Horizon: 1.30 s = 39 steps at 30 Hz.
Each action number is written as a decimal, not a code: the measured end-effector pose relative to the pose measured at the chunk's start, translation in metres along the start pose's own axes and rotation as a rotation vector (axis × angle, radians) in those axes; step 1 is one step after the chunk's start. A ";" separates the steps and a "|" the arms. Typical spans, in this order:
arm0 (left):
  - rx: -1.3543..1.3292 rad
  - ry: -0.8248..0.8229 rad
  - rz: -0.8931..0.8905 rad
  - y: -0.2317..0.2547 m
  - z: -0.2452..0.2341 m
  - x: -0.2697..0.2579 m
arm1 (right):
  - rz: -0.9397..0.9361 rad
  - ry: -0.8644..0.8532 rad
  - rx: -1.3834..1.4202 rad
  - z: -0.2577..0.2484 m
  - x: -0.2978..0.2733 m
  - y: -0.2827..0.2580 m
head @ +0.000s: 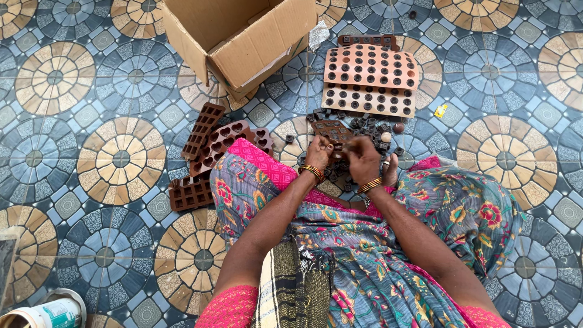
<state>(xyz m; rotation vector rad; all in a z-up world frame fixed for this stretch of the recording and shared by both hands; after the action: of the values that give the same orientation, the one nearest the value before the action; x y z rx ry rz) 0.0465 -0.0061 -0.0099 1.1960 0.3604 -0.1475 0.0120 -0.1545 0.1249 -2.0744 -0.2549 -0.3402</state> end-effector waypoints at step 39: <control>-0.306 0.039 0.226 0.023 0.012 0.016 | 0.027 0.014 -0.359 0.014 0.032 -0.067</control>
<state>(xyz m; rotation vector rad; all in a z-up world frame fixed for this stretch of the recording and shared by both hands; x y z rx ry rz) 0.0710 -0.0074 0.0080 0.9293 0.2678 0.1241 0.0229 -0.1076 0.1837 -2.4244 -0.1658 -0.4081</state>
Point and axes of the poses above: each hand's wrist, its own x-axis towards the middle knuckle, its own z-axis out of the palm, y = z × x, the point moved 4 cm from there along x, towards the middle knuckle, and after that the axes turned 9 degrees about -x, right-handed, at the moved point
